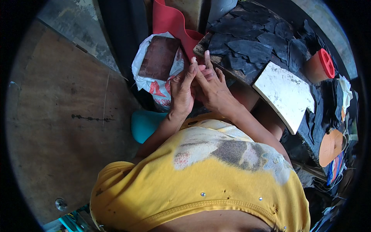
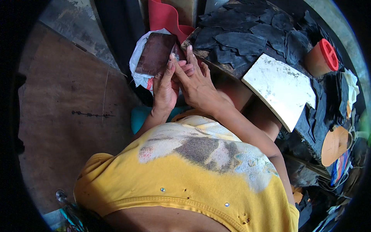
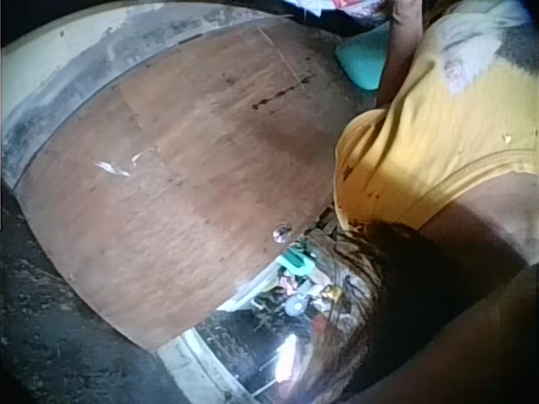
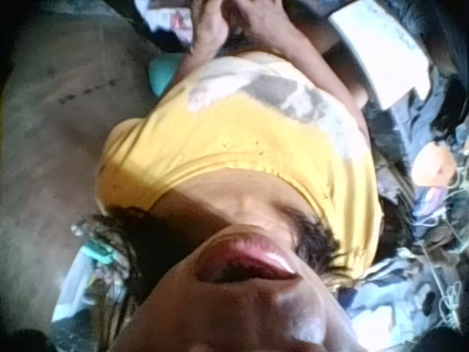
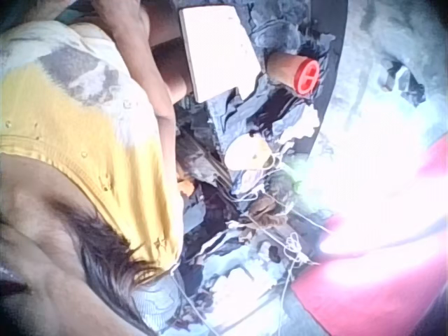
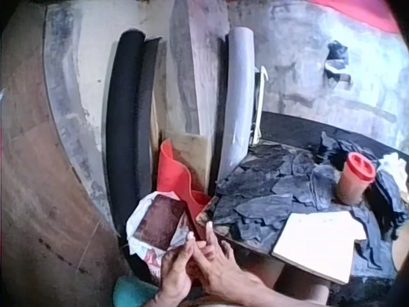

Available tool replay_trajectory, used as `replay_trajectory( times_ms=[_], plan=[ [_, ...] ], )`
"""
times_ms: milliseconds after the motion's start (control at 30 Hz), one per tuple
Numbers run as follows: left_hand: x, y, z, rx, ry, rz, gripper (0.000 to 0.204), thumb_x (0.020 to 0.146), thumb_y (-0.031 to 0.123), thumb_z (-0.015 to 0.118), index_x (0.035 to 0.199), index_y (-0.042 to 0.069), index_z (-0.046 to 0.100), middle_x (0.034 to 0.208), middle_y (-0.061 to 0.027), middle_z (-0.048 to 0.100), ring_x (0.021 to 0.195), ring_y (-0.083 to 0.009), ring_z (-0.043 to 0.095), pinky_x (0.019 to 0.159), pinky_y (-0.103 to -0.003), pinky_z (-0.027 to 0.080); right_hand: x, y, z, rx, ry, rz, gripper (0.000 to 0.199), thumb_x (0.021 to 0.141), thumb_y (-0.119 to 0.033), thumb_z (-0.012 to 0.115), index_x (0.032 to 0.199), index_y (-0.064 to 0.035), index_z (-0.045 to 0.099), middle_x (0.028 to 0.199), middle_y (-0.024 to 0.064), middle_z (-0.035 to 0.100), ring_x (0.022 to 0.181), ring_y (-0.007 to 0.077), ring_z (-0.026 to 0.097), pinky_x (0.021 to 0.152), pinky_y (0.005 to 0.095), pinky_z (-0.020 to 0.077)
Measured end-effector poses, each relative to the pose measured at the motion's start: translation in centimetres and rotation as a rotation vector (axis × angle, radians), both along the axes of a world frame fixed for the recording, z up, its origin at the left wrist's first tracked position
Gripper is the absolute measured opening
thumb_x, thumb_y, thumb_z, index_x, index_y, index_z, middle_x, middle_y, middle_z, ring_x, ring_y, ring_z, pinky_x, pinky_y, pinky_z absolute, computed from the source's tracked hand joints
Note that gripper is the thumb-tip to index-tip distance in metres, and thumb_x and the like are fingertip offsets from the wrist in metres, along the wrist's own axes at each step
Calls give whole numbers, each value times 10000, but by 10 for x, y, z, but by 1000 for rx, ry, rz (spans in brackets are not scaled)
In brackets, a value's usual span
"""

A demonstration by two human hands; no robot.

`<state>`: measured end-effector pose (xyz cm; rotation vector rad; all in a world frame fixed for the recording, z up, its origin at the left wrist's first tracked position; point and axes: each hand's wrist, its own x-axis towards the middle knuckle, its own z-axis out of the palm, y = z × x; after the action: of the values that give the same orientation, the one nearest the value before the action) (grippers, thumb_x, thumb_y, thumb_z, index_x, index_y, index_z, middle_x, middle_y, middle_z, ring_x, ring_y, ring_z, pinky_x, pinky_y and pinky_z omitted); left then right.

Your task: The person rubs a dark leather piece on a white board with both hands, then wipes the board surface. They briefly rub their hands together and resume rubbing the leather piece on the board.

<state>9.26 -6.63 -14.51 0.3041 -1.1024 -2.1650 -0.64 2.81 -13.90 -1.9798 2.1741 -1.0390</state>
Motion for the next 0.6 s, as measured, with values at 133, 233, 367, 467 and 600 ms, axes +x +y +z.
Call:
replay_trajectory(
  times_ms=[133,233,367,467,600],
  plan=[
    [-6,-2,3,-73,104,121,236,971,113,590,1133,-54,630,887,-119,690,781,-172,679,780,-280,557,4,-2,-9,61,149,-90,702,893,-113,519,1533,-253,270,1592,282,67,1444,491,185,1089,662,226],
    [-6,-7,3,-170,-199,296,165,960,76,594,1062,-47,631,790,-75,647,689,-131,636,669,-239,528,9,-3,-11,119,416,-136,628,915,-169,495,1512,-254,321,1606,244,76,1455,468,174,1103,671,185],
    [0,-21,5,-182,-218,283,297,999,239,562,851,-12,619,660,-71,605,600,-135,612,574,-251,489,17,-3,-6,82,417,-135,651,913,-200,518,1520,-320,314,1619,204,77,1462,468,147,1111,691,109],
    [7,-38,10,-117,-208,347,377,1012,314,537,812,6,621,640,-86,622,600,-159,635,580,-259,492,19,-2,1,128,430,-119,721,879,-204,573,1524,-372,296,1631,171,42,1467,462,135,1118,684,104],
    [12,-40,8,-142,-64,269,238,1013,228,542,1054,11,631,890,-111,687,809,-147,661,738,-262,515,14,0,5,196,427,-154,753,864,-198,591,1526,-387,287,1637,149,24,1472,442,143,1121,674,116]
  ],
)
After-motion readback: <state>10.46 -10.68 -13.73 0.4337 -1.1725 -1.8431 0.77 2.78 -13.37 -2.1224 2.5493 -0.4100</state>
